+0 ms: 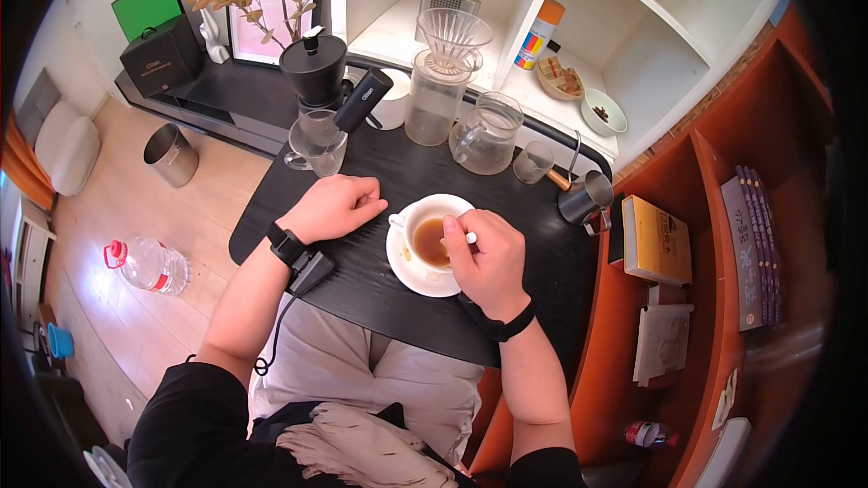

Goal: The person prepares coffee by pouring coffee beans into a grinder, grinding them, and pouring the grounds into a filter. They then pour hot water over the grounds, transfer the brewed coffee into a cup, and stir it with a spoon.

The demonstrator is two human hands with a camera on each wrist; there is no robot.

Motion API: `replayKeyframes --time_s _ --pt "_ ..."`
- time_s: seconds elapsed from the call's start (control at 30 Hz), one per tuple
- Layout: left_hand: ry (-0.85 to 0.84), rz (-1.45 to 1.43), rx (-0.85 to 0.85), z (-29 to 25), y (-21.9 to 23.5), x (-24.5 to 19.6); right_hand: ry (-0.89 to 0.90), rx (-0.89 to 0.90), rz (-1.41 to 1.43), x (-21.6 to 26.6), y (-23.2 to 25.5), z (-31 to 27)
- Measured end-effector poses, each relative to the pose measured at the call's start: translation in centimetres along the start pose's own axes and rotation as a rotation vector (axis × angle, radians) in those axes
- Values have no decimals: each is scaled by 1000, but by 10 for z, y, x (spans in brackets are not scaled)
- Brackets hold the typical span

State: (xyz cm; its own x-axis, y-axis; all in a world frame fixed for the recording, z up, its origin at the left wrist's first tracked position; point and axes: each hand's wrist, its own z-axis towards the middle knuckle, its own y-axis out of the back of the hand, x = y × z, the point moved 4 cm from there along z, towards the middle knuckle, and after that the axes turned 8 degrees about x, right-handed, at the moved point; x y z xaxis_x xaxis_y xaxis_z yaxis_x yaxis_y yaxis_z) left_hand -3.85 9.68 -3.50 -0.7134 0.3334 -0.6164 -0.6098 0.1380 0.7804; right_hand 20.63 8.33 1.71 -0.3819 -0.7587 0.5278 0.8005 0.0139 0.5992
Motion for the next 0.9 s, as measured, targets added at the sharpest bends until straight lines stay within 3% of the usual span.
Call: replayKeyframes --time_s 0.9 --pt "-17 19 15 -2 1 -3 -15 73 -17 3 1 0"
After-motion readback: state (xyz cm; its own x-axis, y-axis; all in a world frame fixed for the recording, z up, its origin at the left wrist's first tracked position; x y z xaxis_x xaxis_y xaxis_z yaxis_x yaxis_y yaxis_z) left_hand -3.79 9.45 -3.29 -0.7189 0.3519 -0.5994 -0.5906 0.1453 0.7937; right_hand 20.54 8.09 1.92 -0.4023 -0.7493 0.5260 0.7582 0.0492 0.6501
